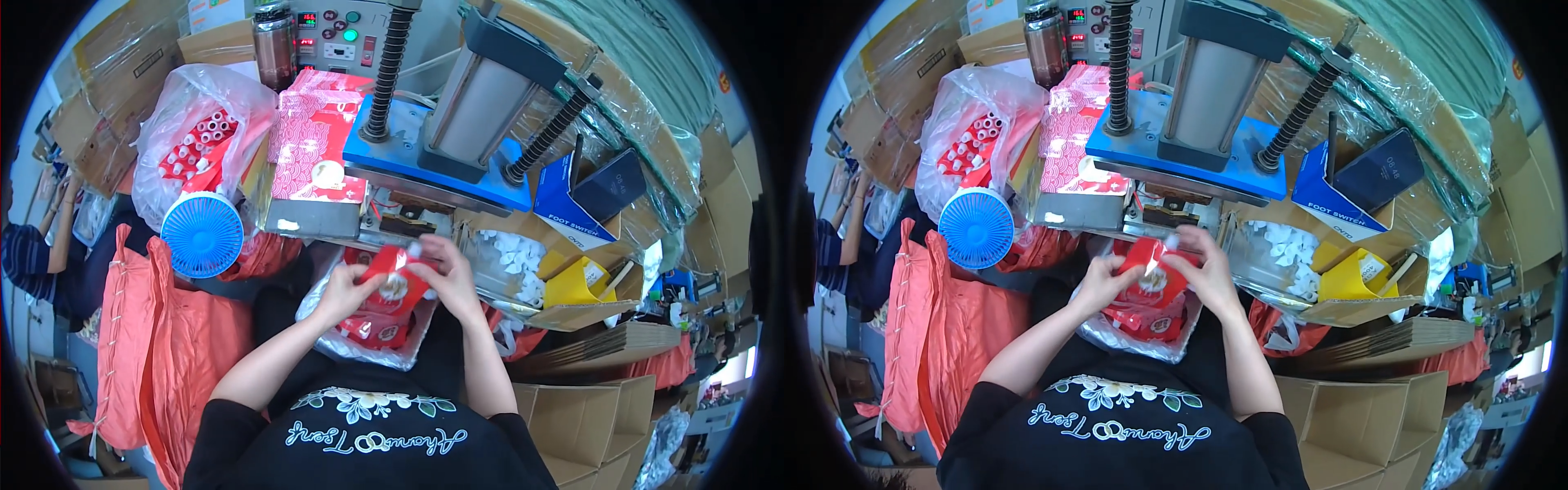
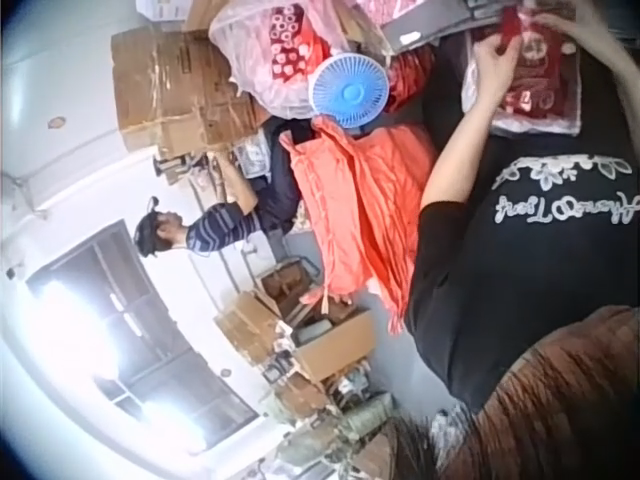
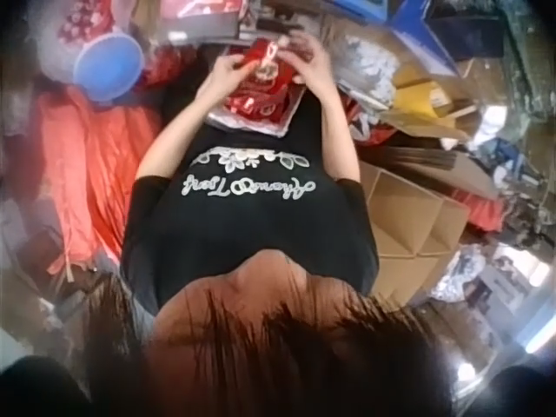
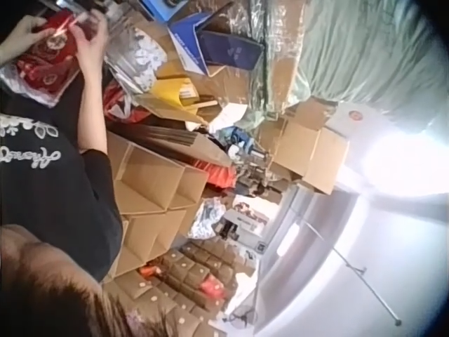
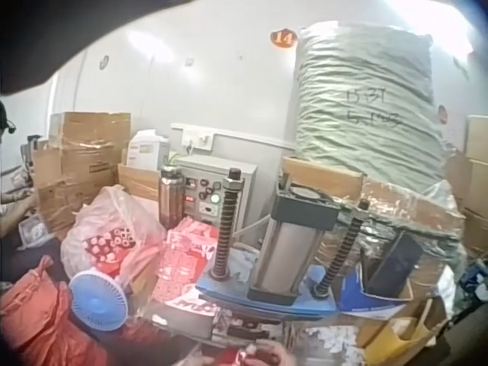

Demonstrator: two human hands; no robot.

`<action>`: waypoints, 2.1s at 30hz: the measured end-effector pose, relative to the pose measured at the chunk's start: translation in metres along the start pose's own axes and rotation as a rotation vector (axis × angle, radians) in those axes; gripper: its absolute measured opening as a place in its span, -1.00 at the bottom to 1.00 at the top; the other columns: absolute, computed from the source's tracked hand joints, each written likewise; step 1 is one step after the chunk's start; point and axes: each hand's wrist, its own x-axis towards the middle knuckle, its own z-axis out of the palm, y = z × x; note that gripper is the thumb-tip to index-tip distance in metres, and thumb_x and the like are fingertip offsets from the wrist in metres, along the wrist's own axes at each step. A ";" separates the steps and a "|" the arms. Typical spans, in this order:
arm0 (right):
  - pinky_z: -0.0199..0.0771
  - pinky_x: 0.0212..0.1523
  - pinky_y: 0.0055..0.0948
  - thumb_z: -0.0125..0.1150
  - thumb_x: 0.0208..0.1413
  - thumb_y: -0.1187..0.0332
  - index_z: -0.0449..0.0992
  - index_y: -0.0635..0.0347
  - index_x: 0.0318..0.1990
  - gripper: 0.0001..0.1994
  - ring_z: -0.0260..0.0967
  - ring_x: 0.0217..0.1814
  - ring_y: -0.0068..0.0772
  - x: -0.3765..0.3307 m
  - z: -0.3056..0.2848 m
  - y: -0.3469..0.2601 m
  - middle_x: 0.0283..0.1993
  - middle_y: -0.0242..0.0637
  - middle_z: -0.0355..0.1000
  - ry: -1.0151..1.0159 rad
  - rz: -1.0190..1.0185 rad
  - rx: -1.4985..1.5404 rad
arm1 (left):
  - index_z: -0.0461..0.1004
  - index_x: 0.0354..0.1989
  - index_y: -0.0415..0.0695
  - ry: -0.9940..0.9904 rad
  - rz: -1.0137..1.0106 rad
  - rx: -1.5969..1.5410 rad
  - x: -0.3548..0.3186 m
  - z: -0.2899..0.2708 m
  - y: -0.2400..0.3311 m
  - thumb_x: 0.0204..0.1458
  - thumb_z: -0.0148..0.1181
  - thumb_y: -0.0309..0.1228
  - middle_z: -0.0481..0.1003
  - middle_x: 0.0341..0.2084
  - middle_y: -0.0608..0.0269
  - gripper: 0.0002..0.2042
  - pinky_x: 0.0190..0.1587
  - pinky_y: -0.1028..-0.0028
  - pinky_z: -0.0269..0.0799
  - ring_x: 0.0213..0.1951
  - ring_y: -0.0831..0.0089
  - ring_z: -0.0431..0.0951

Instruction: The person inserts white plastic spouts into red pouches and uses a heat press to seal them together. They place each finished pouch into a plastic bag inside a bin, repeating the process until the bag is full and then tying it closed.

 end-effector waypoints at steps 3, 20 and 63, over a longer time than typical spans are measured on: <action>0.46 -0.07 -0.38 0.36 0.06 0.33 0.47 0.24 0.05 -0.60 0.47 0.01 -0.37 0.003 -0.033 -0.001 -0.03 -0.15 0.52 0.261 -0.098 -0.286 | 0.59 -0.25 -0.38 0.099 -0.194 -0.267 0.031 0.017 0.003 0.11 0.29 -0.28 0.63 -0.42 0.13 -0.68 -0.33 0.50 0.48 -0.40 0.52 0.61; 0.43 -0.11 -0.16 0.27 0.04 0.43 0.53 0.22 -0.09 -0.74 0.42 -0.11 0.07 -0.023 -0.075 0.032 -0.16 -0.07 0.40 0.300 -0.094 -0.894 | 0.58 -0.08 -0.06 0.476 0.032 0.421 0.151 -0.088 -0.007 0.13 0.15 -0.23 0.57 -0.14 0.15 -0.73 -0.11 0.09 0.47 -0.15 0.10 0.58; 0.40 -0.22 -0.37 0.38 -0.01 0.33 0.57 0.19 -0.01 -0.63 0.39 -0.29 -0.31 -0.004 -0.022 -0.033 -0.30 -0.24 0.44 -0.289 -0.242 -0.513 | 0.60 -0.23 -0.37 -0.162 -0.150 -0.058 -0.010 0.002 -0.019 0.11 0.32 -0.33 0.61 -0.32 0.18 -0.72 -0.21 0.58 0.47 -0.31 0.57 0.57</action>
